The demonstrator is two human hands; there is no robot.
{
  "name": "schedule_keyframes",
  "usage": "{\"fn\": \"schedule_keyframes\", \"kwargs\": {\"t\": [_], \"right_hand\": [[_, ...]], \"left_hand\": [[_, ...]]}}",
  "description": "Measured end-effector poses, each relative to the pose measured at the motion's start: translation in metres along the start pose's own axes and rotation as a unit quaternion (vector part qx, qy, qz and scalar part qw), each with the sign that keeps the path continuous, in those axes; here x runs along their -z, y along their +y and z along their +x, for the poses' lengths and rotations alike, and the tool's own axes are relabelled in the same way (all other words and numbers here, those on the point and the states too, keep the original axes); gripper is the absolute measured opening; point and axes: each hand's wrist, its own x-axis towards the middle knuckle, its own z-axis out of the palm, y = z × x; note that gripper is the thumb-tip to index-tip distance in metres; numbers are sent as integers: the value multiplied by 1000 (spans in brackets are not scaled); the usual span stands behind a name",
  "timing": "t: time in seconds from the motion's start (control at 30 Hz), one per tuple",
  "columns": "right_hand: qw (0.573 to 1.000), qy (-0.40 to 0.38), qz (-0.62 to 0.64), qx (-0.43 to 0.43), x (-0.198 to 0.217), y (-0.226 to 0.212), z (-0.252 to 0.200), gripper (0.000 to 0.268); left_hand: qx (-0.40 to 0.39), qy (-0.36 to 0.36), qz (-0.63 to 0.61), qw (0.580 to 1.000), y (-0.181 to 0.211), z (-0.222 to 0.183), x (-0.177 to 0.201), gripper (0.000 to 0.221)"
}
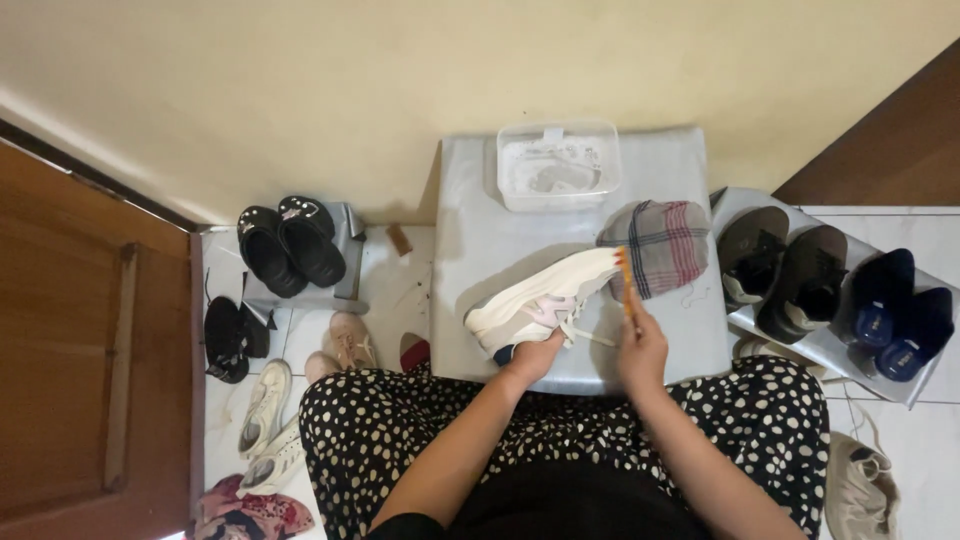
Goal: A person is cleaning a white sneaker using a toothbrush and a cleaning solution in a container.
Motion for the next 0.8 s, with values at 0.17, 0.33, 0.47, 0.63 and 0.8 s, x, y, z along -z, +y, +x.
{"fn": "schedule_keyframes", "kwargs": {"t": [0.17,0.33,0.47,0.63,0.8], "right_hand": [[999,-7,21,-32,-3,-11,-16,54],[1000,-19,0,-4,1,2,-18,53],[999,-8,19,-24,8,-10,-12,49],[999,-42,17,-20,2,-18,-31,51],[994,-10,104,-36,4,-21,-9,51]], "left_hand": [[6,-6,7,1000,3,-12,2,79],[27,-24,7,999,3,-9,5,84],[22,-11,-18,1000,8,-12,5,84],[23,-16,-28,999,28,-27,10,85],[38,-19,-33,999,30,-27,12,94]]}}
